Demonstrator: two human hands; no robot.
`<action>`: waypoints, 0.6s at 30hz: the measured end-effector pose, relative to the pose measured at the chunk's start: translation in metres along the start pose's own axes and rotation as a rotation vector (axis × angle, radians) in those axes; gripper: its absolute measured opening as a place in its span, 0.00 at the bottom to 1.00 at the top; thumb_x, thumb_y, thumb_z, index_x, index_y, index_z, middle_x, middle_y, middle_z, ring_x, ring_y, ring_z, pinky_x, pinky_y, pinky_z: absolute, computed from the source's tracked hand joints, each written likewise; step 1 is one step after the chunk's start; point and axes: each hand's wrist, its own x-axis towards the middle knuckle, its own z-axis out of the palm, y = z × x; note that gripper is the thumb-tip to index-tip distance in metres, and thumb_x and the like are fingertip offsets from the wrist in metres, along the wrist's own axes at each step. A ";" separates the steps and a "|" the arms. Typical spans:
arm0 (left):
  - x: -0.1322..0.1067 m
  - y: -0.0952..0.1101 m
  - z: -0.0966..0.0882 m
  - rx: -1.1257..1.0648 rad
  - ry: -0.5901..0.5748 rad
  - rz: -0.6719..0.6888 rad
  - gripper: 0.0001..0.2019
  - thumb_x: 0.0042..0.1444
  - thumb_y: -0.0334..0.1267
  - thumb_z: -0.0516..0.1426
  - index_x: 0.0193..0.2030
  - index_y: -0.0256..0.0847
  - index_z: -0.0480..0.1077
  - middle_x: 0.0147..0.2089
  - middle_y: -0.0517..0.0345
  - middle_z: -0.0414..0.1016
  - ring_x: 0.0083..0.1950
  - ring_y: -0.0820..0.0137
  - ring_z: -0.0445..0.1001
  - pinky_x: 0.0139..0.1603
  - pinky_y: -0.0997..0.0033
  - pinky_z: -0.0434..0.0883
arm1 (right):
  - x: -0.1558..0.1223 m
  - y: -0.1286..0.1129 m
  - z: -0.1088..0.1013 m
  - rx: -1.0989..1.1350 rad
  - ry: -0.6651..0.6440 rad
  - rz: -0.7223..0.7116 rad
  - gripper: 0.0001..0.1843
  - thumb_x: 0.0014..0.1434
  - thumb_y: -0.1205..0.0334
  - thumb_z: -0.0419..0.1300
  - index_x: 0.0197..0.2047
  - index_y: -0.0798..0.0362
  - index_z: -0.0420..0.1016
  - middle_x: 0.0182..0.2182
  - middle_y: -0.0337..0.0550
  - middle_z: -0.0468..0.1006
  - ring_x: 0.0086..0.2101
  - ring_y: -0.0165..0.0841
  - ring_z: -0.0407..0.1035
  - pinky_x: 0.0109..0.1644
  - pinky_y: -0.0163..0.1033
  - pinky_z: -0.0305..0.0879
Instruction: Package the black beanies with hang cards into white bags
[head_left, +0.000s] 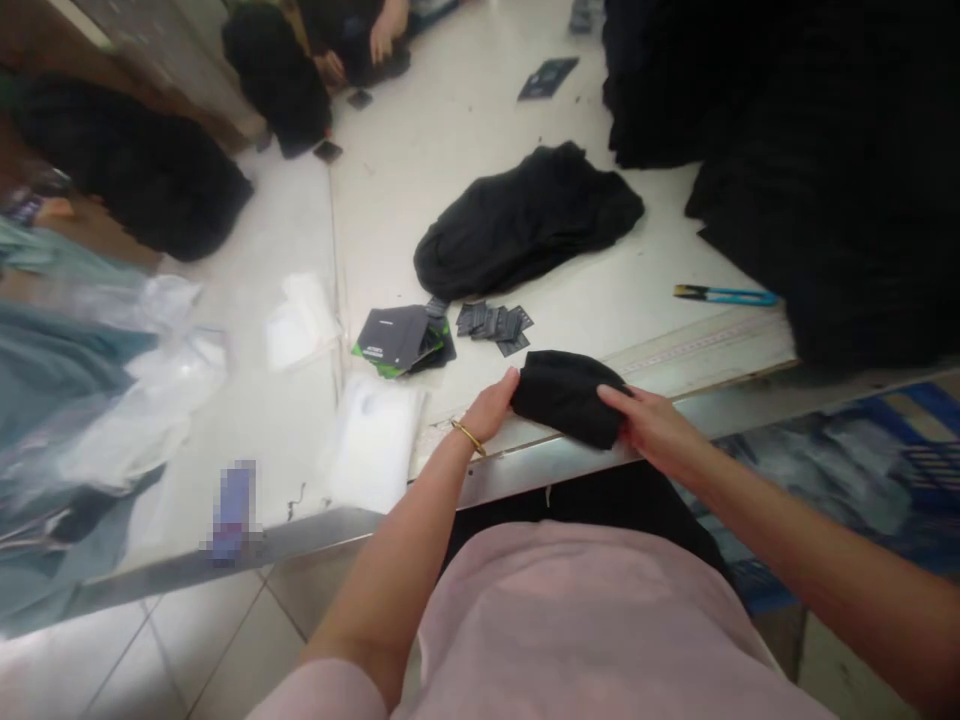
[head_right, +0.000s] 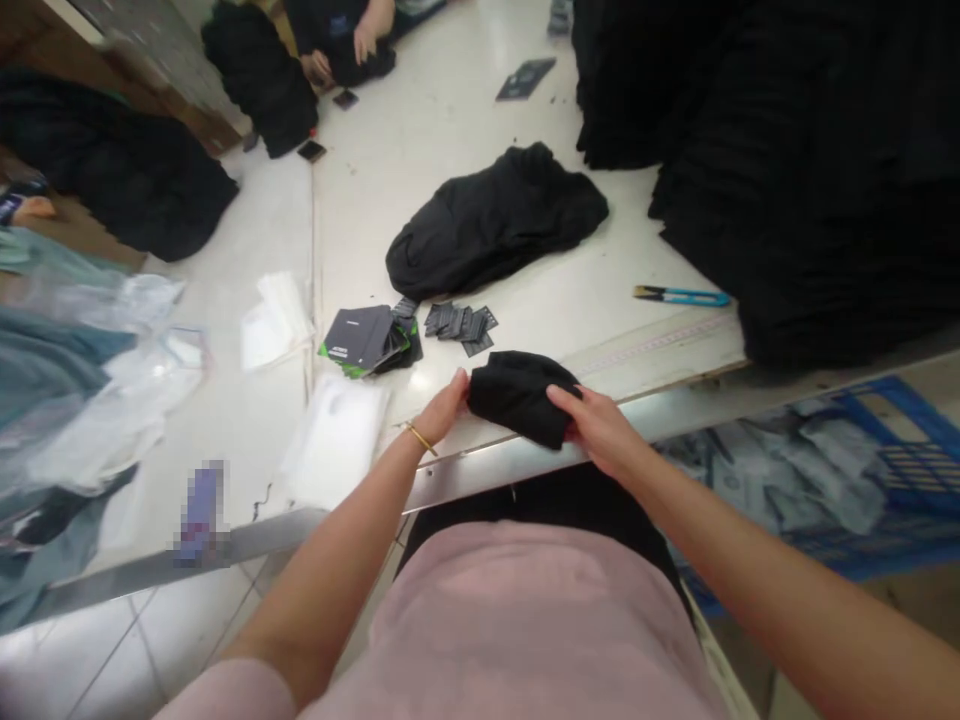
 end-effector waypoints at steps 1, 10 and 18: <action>0.003 0.002 0.005 0.080 0.051 -0.030 0.26 0.59 0.53 0.38 0.44 0.39 0.71 0.44 0.54 0.75 0.47 0.65 0.71 0.49 0.66 0.65 | 0.003 -0.003 0.003 0.093 0.019 0.065 0.16 0.51 0.52 0.58 0.39 0.54 0.73 0.34 0.46 0.79 0.32 0.38 0.73 0.31 0.38 0.70; 0.028 0.018 0.033 0.188 0.363 -0.184 0.26 0.52 0.59 0.49 0.43 0.37 0.68 0.40 0.45 0.75 0.47 0.56 0.71 0.49 0.57 0.64 | 0.006 0.000 0.011 0.247 0.076 -0.010 0.20 0.41 0.62 0.67 0.41 0.52 0.75 0.38 0.41 0.79 0.39 0.36 0.72 0.41 0.38 0.70; -0.052 0.013 0.070 -1.021 0.497 -0.267 0.29 0.45 0.42 0.61 0.54 0.39 0.61 0.51 0.48 0.70 0.49 0.63 0.71 0.47 0.64 0.70 | -0.044 0.014 0.063 0.766 -0.035 0.261 0.13 0.48 0.62 0.63 0.40 0.51 0.73 0.35 0.39 0.80 0.33 0.32 0.73 0.31 0.34 0.71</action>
